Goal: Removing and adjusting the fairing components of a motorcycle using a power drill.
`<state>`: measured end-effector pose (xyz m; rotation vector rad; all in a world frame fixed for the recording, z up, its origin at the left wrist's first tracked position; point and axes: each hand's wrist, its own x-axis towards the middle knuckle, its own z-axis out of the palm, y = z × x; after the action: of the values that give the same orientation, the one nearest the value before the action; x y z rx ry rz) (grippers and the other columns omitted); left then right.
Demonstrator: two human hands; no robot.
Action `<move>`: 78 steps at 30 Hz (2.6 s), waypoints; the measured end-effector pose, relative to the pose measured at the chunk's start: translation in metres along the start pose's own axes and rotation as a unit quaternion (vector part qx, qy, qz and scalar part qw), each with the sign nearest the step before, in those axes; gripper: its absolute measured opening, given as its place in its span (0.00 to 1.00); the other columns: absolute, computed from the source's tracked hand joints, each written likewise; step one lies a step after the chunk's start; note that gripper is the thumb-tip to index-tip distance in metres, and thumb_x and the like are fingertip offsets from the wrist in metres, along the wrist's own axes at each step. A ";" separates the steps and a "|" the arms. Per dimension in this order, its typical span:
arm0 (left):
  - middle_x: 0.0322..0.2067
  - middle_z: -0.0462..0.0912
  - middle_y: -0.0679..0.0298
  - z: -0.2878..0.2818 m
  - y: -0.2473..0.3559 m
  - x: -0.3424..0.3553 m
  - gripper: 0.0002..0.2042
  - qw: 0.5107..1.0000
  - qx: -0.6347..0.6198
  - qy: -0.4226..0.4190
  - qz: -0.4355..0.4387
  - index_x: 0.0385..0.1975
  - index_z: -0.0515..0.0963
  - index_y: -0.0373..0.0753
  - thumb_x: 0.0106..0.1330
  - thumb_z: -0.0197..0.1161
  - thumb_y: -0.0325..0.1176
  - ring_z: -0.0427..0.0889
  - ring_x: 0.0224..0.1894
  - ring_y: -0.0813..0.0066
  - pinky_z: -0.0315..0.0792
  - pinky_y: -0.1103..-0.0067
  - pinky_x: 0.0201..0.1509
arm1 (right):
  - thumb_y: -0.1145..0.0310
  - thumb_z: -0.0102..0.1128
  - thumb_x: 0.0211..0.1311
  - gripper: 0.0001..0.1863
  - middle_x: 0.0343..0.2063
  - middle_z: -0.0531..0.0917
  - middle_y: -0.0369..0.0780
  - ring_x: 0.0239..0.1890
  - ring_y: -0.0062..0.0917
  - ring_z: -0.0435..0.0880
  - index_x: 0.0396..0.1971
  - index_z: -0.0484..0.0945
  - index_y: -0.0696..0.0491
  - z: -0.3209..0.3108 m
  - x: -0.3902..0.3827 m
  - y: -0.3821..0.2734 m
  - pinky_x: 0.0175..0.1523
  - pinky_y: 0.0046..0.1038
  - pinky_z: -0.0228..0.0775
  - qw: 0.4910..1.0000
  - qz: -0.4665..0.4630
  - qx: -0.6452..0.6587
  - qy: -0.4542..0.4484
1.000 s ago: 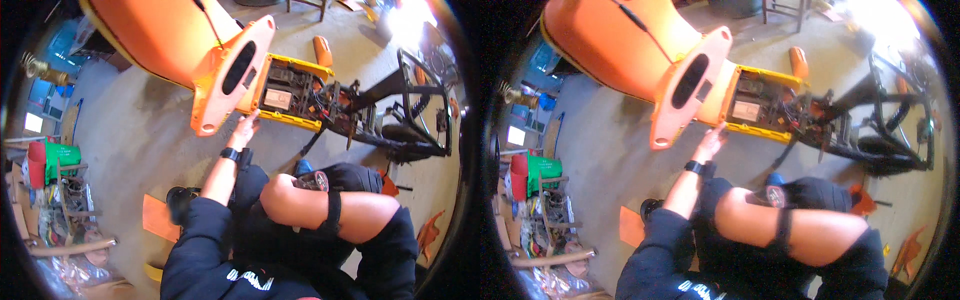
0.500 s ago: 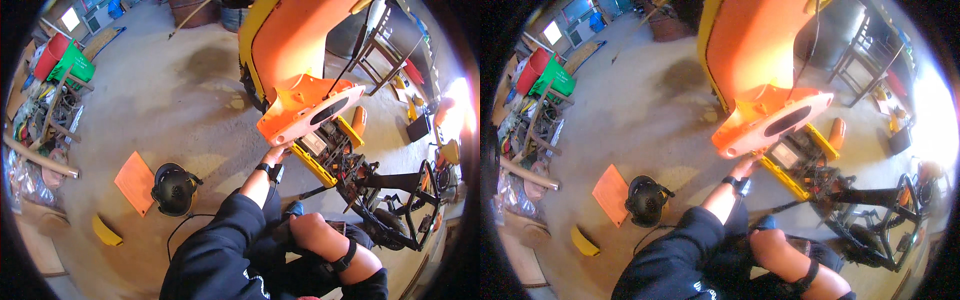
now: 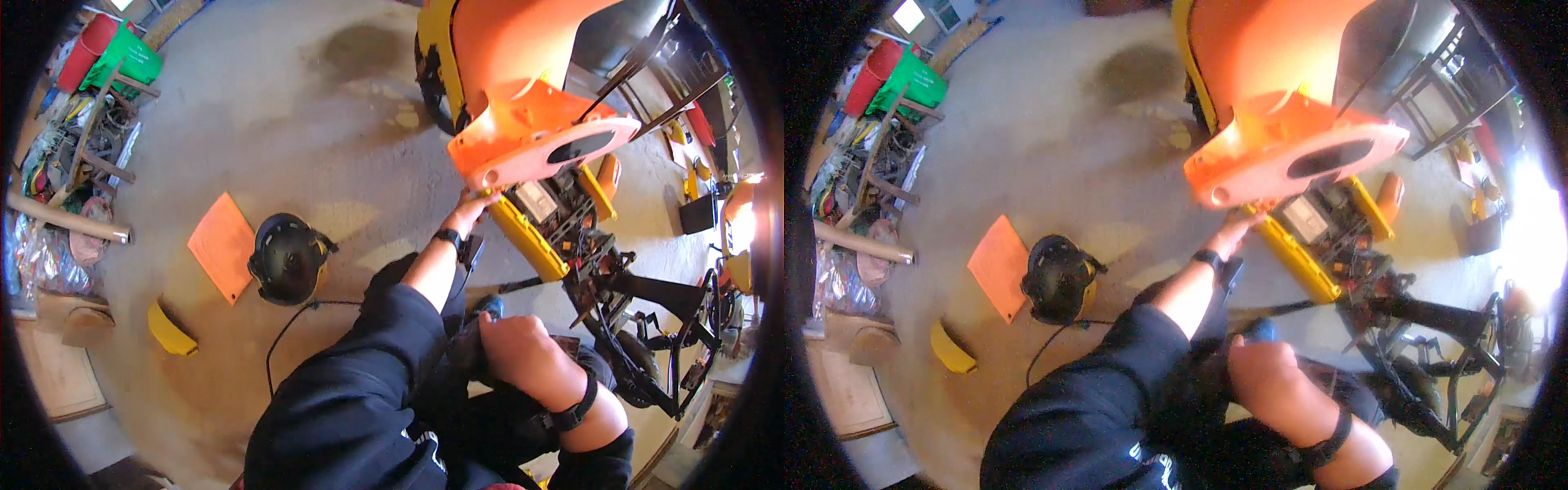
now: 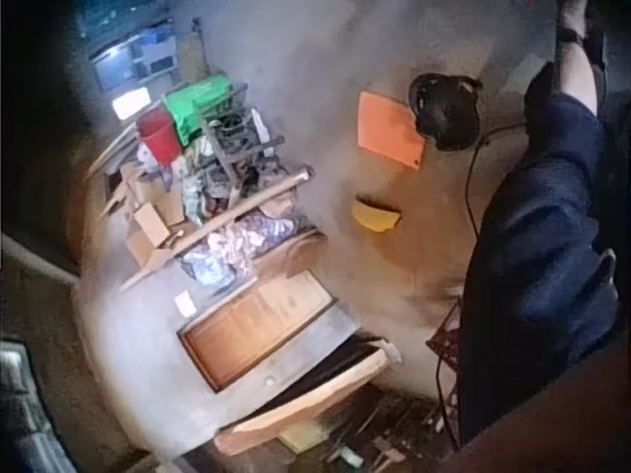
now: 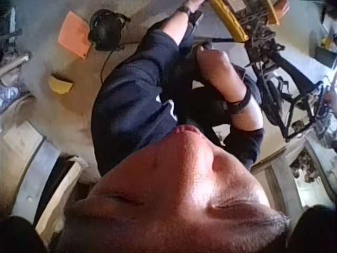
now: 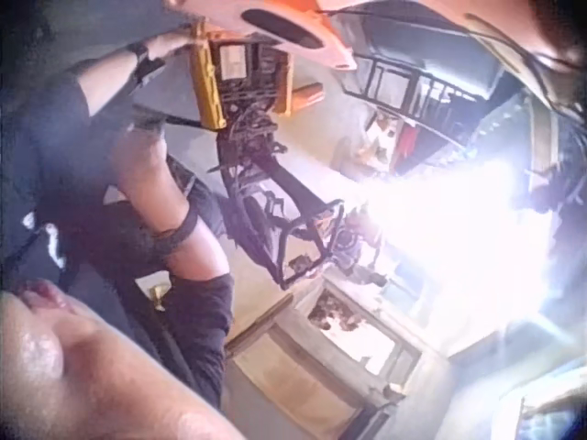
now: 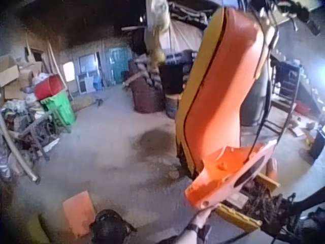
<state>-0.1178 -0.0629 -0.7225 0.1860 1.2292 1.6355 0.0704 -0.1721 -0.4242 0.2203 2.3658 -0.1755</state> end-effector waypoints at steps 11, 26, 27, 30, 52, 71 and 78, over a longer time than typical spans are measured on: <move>0.55 0.73 0.68 -0.027 -0.009 0.022 0.33 0.989 -0.043 -0.137 0.032 0.57 0.74 0.52 0.49 0.76 0.50 0.66 0.58 0.71 0.60 0.65 0.57 | 0.74 0.56 0.55 0.30 0.21 0.83 0.40 0.26 0.33 0.85 0.59 0.65 0.67 0.012 0.008 -0.006 0.26 0.32 0.74 0.998 -0.010 0.007 -0.057; 0.54 0.73 0.54 -0.064 0.015 0.039 0.46 0.980 0.046 -0.028 0.191 0.62 0.55 0.32 0.45 0.81 0.32 0.73 0.57 0.64 0.72 0.72 0.60 | 0.74 0.52 0.59 0.25 0.21 0.81 0.42 0.26 0.34 0.84 0.57 0.69 0.63 0.002 0.002 -0.012 0.30 0.33 0.74 0.999 -0.033 -0.008 -0.009; 0.53 0.74 0.54 -0.053 0.013 0.038 0.46 0.984 0.043 -0.024 0.173 0.62 0.55 0.32 0.46 0.81 0.32 0.74 0.57 0.64 0.72 0.72 0.60 | 0.74 0.52 0.59 0.24 0.19 0.81 0.41 0.25 0.34 0.84 0.57 0.69 0.63 0.005 0.003 -0.009 0.29 0.33 0.74 0.999 -0.031 -0.010 -0.007; 0.52 0.75 0.53 -0.038 0.011 0.037 0.45 0.984 0.018 -0.048 0.173 0.60 0.57 0.30 0.45 0.81 0.32 0.75 0.54 0.63 0.72 0.73 0.60 | 0.74 0.52 0.58 0.24 0.19 0.80 0.42 0.25 0.34 0.83 0.57 0.70 0.63 0.007 0.003 -0.008 0.29 0.33 0.74 1.000 -0.020 -0.002 0.007; 0.49 0.80 0.62 -0.044 0.019 0.014 0.30 0.967 0.163 -0.004 0.195 0.54 0.73 0.34 0.56 0.75 0.43 0.76 0.51 0.72 0.66 0.74 0.59 | 0.68 0.70 0.48 0.20 0.45 0.84 0.46 0.48 0.33 0.84 0.43 0.83 0.59 -0.015 0.007 -0.019 0.42 0.36 0.81 0.991 -0.003 0.005 -0.133; 0.49 0.78 0.64 -0.031 0.043 0.027 0.35 0.986 -0.016 -0.033 0.160 0.54 0.73 0.44 0.68 0.34 0.69 0.73 0.52 0.73 0.64 0.71 0.55 | 0.74 0.55 0.56 0.27 0.27 0.84 0.42 0.30 0.33 0.86 0.59 0.67 0.61 0.009 0.001 -0.018 0.29 0.32 0.77 0.997 -0.005 -0.052 -0.063; 0.35 0.83 0.68 -0.039 0.045 0.074 0.15 0.952 -0.155 -0.045 0.261 0.41 0.76 0.43 0.72 0.47 0.46 0.78 0.41 0.78 0.69 0.78 0.50 | 0.74 0.51 0.60 0.26 0.27 0.83 0.42 0.28 0.31 0.85 0.60 0.69 0.55 0.012 -0.003 -0.035 0.27 0.30 0.76 0.992 -0.011 -0.088 -0.085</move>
<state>-0.2044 -0.0269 -0.7370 0.4100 0.8763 2.2262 0.0736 -0.2087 -0.4288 0.0907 2.2005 0.0043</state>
